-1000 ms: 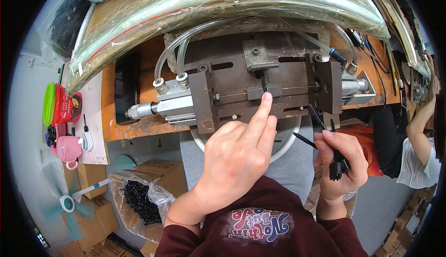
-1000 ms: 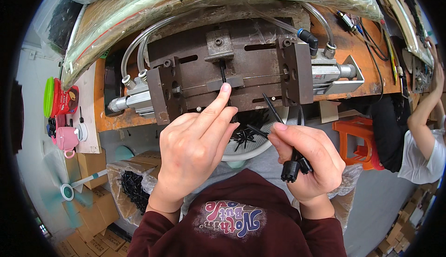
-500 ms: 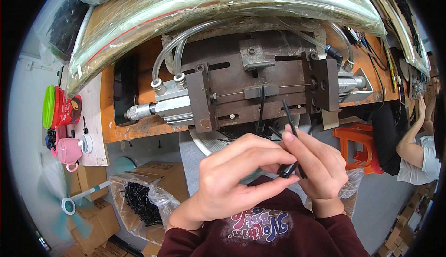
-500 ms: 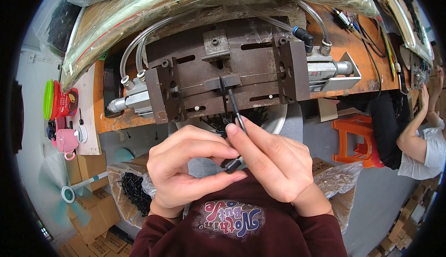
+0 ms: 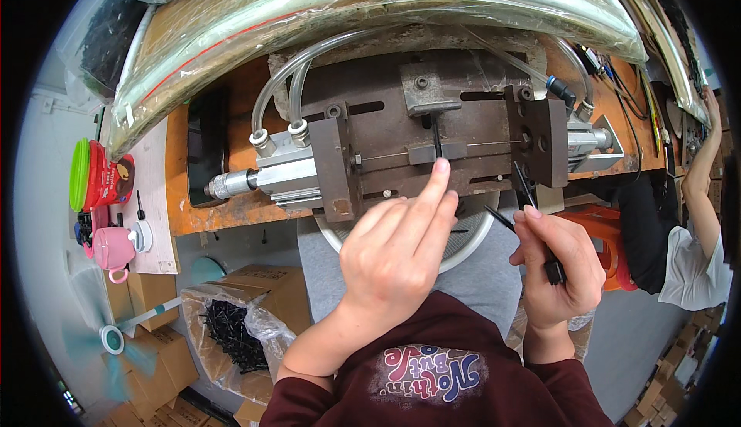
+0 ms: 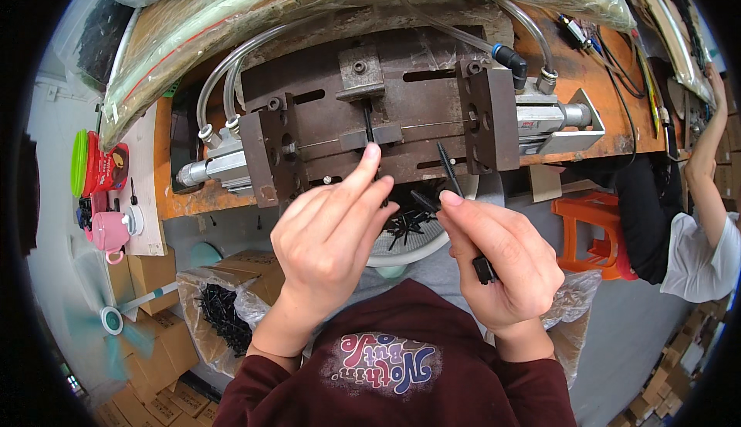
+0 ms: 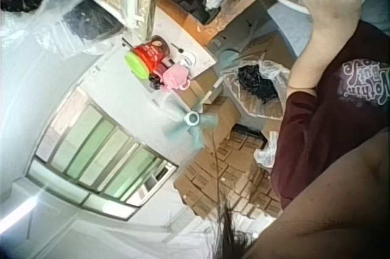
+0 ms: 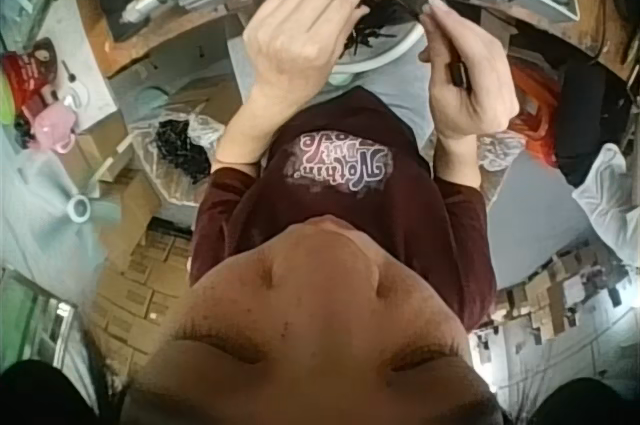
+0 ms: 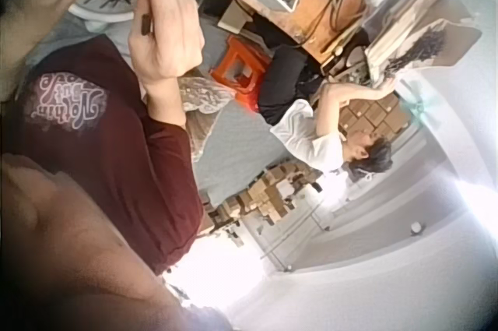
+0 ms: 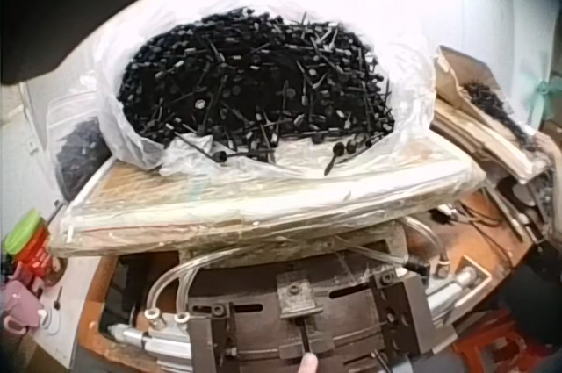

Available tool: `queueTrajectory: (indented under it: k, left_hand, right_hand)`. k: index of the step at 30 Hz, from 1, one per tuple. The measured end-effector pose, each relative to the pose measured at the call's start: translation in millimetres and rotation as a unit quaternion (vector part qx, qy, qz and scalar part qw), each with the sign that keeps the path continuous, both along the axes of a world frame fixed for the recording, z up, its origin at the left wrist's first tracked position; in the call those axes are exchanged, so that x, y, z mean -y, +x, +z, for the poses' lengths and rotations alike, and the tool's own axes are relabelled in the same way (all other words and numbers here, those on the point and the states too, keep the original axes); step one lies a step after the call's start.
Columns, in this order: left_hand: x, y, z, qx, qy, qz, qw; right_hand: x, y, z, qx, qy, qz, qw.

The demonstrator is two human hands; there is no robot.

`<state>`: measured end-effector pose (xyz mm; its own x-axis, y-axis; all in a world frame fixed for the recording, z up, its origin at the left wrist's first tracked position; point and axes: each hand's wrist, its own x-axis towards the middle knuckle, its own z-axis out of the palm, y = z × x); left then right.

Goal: Using a pneumatic jig to assemble small black plastic components at a workshop workbench.

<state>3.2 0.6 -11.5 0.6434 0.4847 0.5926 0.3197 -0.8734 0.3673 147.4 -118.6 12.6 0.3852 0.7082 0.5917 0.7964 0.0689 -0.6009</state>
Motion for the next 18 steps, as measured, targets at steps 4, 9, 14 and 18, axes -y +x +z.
queueTrajectory:
  k: [4, 9, 14, 18]
  left_hand:
    - [-3.8, 0.8, 5.5, -0.028, 0.009, 0.001, 1.000]
    - [-2.4, -0.6, 9.3, -0.020, -0.031, 0.008, 0.999]
    - [9.4, -9.7, 24.9, 0.113, -0.236, -0.110, 0.959]
    - [17.7, -13.4, 34.0, 0.139, -0.241, -0.149, 0.949]
  right_hand:
    - [-0.5, -3.7, 0.3, -0.036, -0.013, -0.029, 0.999]
    - [1.2, -0.2, -0.8, 0.031, -0.024, -0.007, 0.999]
    - [-0.5, 6.3, -6.4, 0.131, -0.011, 0.045, 0.990]
    - [-10.8, -3.4, -7.6, 0.135, 0.005, 0.114, 0.984]
